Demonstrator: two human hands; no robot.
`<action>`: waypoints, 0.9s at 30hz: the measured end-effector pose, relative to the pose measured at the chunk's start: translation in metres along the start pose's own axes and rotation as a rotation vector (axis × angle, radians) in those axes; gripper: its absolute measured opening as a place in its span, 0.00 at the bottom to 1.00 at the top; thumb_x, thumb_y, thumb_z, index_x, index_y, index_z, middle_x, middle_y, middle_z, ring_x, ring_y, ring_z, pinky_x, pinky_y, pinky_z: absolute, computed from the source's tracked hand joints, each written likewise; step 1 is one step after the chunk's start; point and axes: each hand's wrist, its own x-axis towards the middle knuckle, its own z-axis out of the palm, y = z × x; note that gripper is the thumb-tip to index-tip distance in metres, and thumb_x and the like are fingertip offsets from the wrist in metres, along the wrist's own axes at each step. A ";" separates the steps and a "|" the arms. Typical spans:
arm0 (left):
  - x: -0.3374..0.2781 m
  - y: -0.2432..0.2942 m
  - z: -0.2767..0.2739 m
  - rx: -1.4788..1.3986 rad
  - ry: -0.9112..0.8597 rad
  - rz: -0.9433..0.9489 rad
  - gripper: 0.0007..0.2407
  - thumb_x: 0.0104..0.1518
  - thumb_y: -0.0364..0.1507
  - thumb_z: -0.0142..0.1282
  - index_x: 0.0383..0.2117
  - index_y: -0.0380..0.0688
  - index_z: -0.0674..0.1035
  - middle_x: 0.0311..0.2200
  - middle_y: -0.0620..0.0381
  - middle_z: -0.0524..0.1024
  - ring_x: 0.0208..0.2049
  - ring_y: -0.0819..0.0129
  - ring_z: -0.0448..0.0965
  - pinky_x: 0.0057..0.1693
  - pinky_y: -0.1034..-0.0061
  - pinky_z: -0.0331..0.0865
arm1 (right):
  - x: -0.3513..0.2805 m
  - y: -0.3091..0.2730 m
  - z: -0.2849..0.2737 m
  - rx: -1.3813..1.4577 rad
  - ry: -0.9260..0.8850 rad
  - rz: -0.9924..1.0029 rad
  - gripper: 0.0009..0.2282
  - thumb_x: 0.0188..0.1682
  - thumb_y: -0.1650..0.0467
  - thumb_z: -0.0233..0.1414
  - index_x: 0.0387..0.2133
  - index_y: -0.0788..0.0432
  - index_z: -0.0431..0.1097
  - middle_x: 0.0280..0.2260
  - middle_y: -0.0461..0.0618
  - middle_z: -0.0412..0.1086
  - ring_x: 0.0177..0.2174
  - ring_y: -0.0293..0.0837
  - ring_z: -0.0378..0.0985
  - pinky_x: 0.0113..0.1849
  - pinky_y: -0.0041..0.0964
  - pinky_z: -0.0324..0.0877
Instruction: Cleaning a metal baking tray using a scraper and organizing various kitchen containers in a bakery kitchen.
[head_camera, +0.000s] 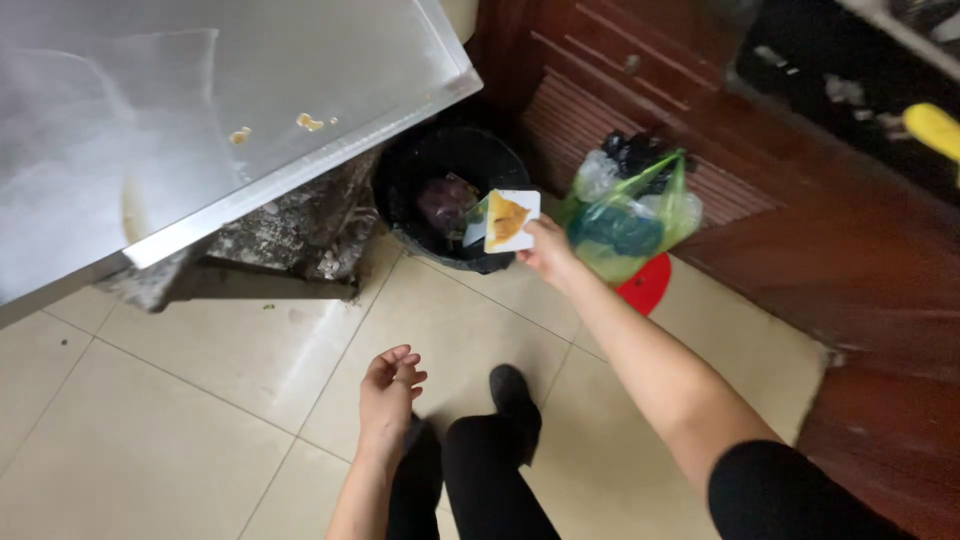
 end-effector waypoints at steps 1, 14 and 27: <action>0.005 0.008 0.001 -0.020 0.010 0.017 0.11 0.62 0.26 0.49 0.50 0.42 0.76 0.43 0.57 0.80 0.39 0.68 0.81 0.45 0.73 0.73 | 0.033 0.027 0.007 -0.071 0.016 -0.076 0.18 0.54 0.72 0.49 0.59 0.58 0.67 0.36 0.50 0.74 0.30 0.46 0.74 0.27 0.45 0.67; 0.083 -0.044 -0.044 -0.023 0.128 -0.145 0.12 0.62 0.26 0.49 0.50 0.42 0.76 0.45 0.54 0.81 0.43 0.65 0.82 0.48 0.71 0.73 | 0.089 0.240 0.097 -1.983 0.047 -0.926 0.33 0.47 0.75 0.47 0.68 0.72 0.43 0.32 0.61 0.76 0.27 0.51 0.80 0.28 0.44 0.77; 0.013 -0.028 -0.043 -0.030 0.000 -0.205 0.13 0.62 0.25 0.48 0.52 0.43 0.76 0.48 0.53 0.80 0.43 0.65 0.81 0.47 0.71 0.73 | -0.118 0.102 -0.013 -1.724 -0.116 -0.614 0.34 0.42 0.74 0.49 0.66 0.58 0.48 0.40 0.62 0.76 0.31 0.59 0.81 0.33 0.57 0.75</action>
